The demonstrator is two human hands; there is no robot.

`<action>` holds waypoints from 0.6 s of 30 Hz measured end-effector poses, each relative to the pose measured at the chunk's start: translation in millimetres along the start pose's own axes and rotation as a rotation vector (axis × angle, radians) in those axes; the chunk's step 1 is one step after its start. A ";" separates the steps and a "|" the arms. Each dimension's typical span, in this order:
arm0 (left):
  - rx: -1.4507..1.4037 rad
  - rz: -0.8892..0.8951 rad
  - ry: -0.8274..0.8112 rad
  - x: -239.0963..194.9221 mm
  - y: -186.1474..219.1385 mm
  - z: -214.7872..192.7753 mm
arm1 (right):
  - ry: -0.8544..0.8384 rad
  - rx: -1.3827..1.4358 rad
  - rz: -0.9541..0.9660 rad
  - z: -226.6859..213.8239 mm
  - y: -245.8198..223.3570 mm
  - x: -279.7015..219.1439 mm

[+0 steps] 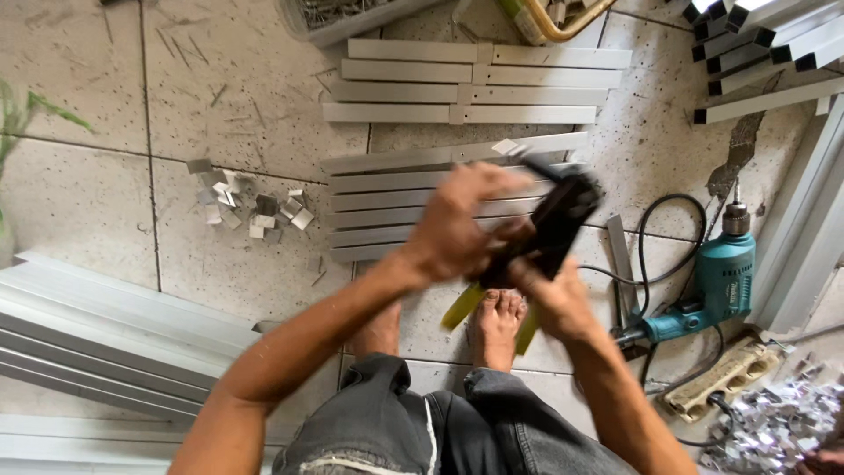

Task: The person assembles metal slats by inserting small connectors and using a rivet tool to secure them.

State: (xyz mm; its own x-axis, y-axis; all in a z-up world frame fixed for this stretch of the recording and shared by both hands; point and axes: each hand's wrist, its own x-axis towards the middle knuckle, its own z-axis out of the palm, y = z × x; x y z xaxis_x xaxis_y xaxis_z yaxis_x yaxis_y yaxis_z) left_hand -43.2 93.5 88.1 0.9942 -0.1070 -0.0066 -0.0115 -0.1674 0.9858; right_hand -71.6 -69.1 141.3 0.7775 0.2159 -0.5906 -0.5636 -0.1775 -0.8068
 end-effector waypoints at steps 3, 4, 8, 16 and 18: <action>0.282 0.076 0.107 25.8 -54.3 -23.8 | 0.001 -0.047 -0.147 -32.2 -13.9 9.4; 0.519 0.103 0.131 33.0 -77.0 -33.2 | -0.031 -0.152 -0.199 -47.0 -15.7 16.0; 0.830 0.155 0.097 61.3 -145.5 -25.6 | 0.013 -0.178 -0.119 -54.3 -21.9 37.7; 0.747 0.204 0.127 64.9 -134.5 -34.4 | -0.050 -0.539 -0.115 -72.6 3.4 79.8; 0.709 0.189 0.104 59.1 -140.5 -30.1 | -0.065 -0.631 -0.031 -60.8 -17.8 79.4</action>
State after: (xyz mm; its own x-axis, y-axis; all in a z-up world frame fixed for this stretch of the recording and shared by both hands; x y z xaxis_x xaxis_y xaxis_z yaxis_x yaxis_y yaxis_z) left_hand 20.4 140.2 -45.8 0.9729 -0.1092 0.2036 -0.2148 -0.7519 0.6233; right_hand 17.1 -107.2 109.7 0.7610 0.2843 -0.5831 -0.2527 -0.6980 -0.6701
